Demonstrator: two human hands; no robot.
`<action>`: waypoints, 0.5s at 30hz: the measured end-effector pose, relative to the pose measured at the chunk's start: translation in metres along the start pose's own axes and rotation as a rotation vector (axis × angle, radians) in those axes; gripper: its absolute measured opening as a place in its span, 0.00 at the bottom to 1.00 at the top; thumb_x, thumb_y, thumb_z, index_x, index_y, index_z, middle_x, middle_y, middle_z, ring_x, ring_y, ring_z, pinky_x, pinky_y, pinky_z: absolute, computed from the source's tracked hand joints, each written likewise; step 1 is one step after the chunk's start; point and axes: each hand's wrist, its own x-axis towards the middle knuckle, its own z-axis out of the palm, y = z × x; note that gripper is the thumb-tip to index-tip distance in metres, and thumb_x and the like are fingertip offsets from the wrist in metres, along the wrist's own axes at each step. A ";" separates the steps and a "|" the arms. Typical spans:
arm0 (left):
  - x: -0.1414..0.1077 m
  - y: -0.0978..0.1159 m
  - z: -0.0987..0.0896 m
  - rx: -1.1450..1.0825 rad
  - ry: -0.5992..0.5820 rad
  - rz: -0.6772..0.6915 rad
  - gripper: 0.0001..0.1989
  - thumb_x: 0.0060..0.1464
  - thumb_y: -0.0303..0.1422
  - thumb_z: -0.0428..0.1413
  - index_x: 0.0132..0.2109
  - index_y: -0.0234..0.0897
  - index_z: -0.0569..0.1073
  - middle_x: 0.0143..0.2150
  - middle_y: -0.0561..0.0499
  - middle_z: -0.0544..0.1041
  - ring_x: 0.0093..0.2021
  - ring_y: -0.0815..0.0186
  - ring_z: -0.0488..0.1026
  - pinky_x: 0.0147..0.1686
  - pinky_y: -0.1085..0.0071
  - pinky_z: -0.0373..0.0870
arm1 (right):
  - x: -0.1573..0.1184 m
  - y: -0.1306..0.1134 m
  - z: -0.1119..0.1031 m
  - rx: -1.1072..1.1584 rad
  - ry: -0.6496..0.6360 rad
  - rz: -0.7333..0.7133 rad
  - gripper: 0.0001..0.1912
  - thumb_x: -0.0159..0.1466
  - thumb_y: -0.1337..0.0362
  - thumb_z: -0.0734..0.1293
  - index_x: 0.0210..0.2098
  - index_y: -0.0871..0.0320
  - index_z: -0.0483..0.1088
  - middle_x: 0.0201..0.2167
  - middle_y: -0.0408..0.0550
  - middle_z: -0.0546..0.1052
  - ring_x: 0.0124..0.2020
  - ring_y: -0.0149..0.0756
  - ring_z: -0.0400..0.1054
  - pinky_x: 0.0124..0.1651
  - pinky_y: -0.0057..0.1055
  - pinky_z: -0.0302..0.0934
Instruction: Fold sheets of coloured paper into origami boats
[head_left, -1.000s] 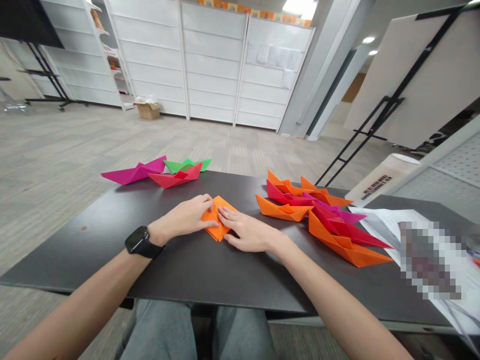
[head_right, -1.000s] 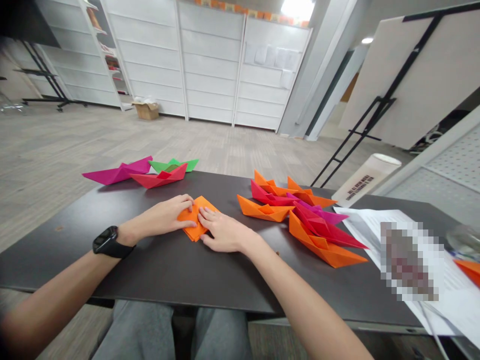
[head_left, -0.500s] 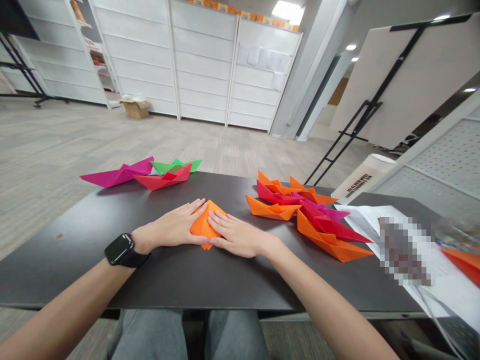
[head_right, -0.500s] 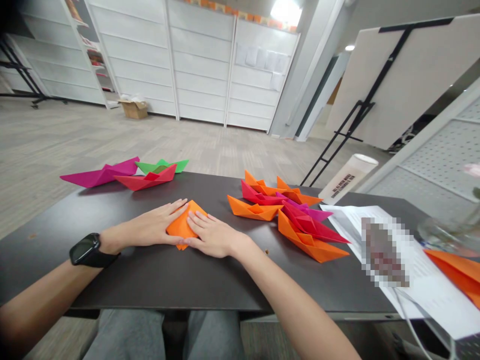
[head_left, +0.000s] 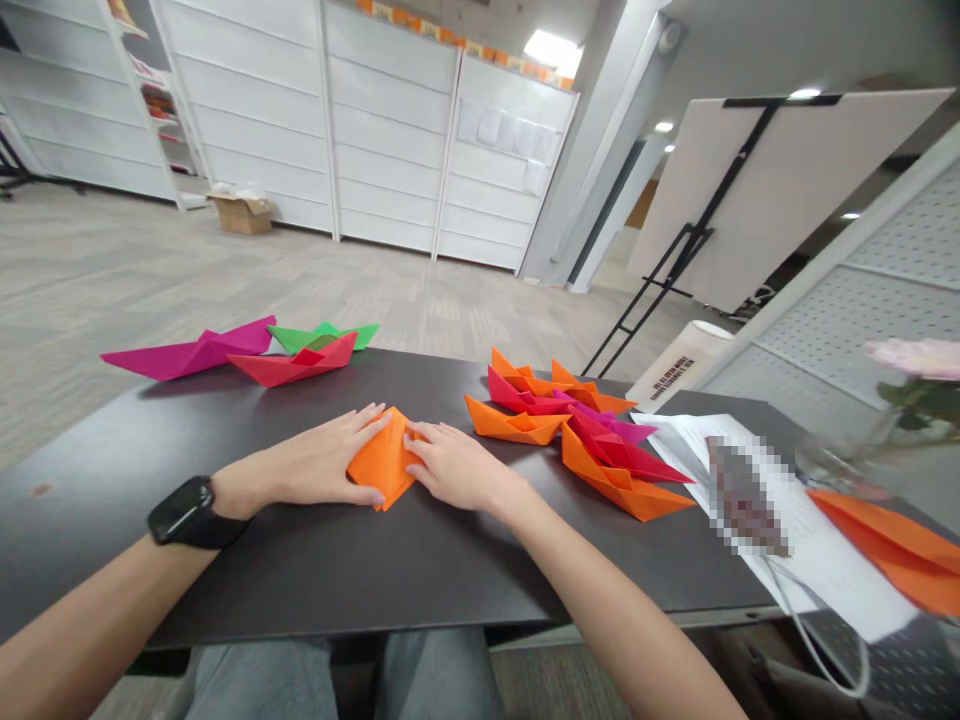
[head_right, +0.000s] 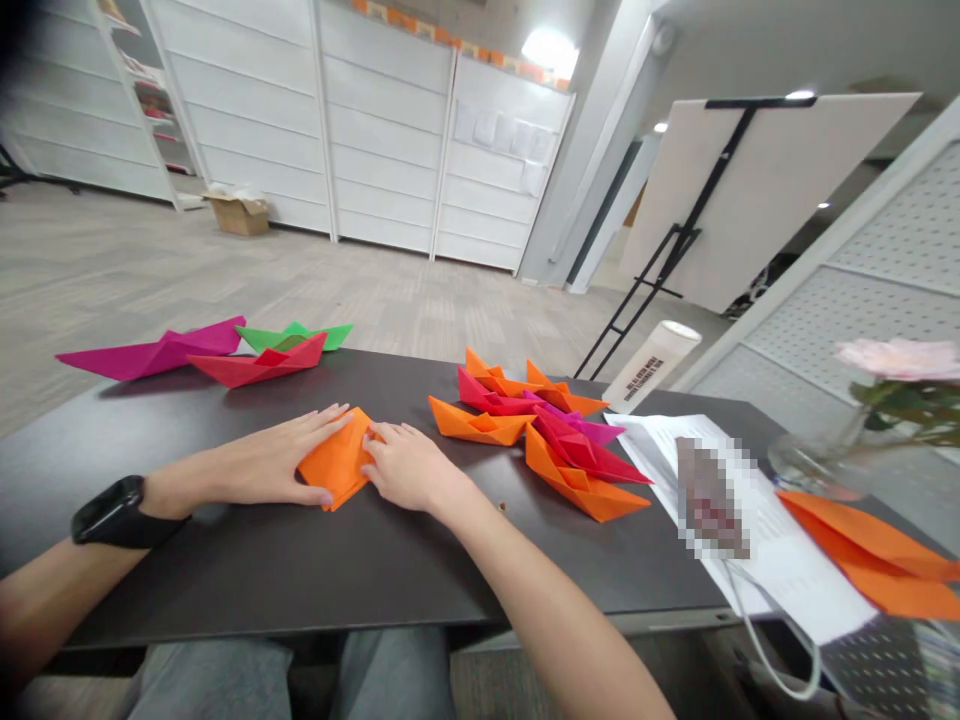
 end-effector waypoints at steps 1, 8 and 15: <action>0.001 -0.002 0.000 -0.033 0.000 -0.027 0.51 0.52 0.60 0.52 0.71 0.28 0.52 0.73 0.35 0.49 0.72 0.47 0.48 0.68 0.54 0.49 | 0.000 0.000 0.000 -0.023 0.007 0.008 0.20 0.71 0.60 0.61 0.57 0.65 0.69 0.63 0.64 0.66 0.64 0.48 0.62 0.66 0.45 0.54; 0.011 -0.024 0.022 -0.265 0.137 -0.075 0.45 0.50 0.53 0.58 0.70 0.47 0.52 0.70 0.50 0.63 0.65 0.48 0.64 0.64 0.52 0.61 | -0.001 0.002 0.003 -0.088 0.001 0.082 0.21 0.70 0.51 0.61 0.56 0.55 0.70 0.60 0.60 0.69 0.61 0.47 0.64 0.62 0.46 0.57; 0.007 -0.047 0.019 -0.262 0.130 0.108 0.41 0.40 0.56 0.65 0.63 0.60 0.67 0.73 0.63 0.54 0.65 0.43 0.62 0.63 0.47 0.59 | 0.004 0.006 0.002 -0.157 0.017 -0.057 0.21 0.71 0.53 0.60 0.51 0.62 0.73 0.61 0.58 0.68 0.60 0.45 0.65 0.62 0.40 0.58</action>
